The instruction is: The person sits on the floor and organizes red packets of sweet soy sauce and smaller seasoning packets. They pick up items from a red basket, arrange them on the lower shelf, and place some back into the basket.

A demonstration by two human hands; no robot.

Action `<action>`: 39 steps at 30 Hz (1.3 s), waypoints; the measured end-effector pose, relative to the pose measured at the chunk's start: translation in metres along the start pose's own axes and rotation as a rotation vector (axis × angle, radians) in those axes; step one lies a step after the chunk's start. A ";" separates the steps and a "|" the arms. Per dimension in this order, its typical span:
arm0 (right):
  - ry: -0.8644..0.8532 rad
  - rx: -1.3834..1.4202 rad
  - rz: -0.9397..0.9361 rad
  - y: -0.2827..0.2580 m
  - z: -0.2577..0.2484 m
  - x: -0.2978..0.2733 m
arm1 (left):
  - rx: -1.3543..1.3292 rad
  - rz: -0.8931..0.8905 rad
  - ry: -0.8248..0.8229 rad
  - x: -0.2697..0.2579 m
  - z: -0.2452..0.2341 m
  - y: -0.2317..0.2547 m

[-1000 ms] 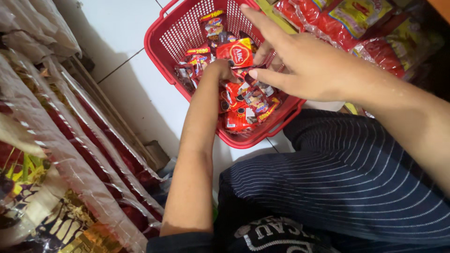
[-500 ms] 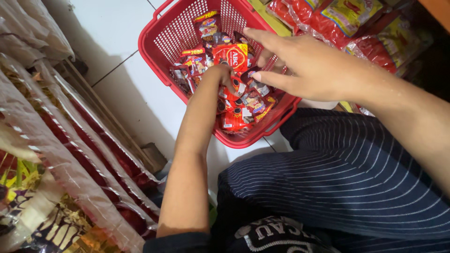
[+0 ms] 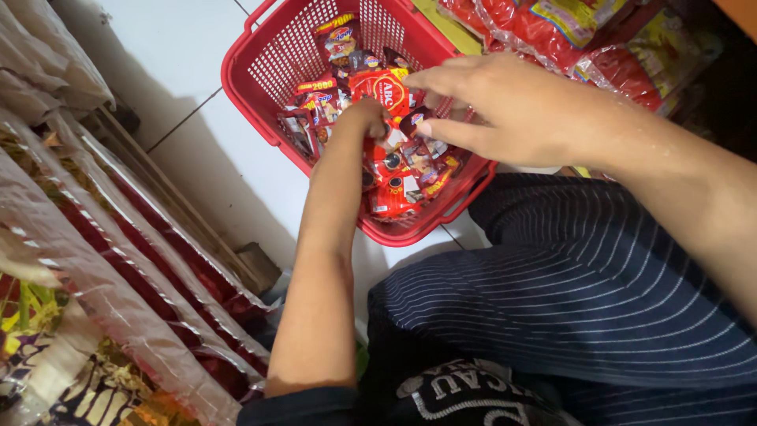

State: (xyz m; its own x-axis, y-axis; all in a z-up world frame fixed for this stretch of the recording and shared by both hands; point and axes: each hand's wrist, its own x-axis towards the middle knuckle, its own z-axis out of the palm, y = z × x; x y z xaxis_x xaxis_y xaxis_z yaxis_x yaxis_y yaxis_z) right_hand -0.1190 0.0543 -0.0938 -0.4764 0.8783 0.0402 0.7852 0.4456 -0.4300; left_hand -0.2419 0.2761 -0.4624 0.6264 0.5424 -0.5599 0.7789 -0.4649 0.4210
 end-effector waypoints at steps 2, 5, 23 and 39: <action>-0.018 0.040 0.050 -0.006 -0.003 0.000 | -0.094 -0.050 0.019 -0.011 -0.009 -0.004; -0.026 0.048 0.063 -0.013 -0.006 0.002 | -0.110 0.071 0.239 -0.022 -0.024 -0.012; -0.043 0.044 0.098 0.005 -0.001 0.001 | -0.099 0.003 0.455 0.005 -0.043 -0.007; 0.276 -0.175 0.021 0.002 -0.065 -0.036 | -1.253 0.731 0.517 -0.064 -0.104 0.052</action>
State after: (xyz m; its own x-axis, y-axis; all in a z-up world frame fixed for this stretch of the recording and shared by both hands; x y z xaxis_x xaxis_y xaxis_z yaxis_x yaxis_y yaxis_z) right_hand -0.0749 0.0350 -0.0370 -0.3529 0.8909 0.2861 0.8614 0.4287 -0.2724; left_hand -0.2387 0.2899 -0.3304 0.6073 0.7639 0.2182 -0.3324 -0.0051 0.9431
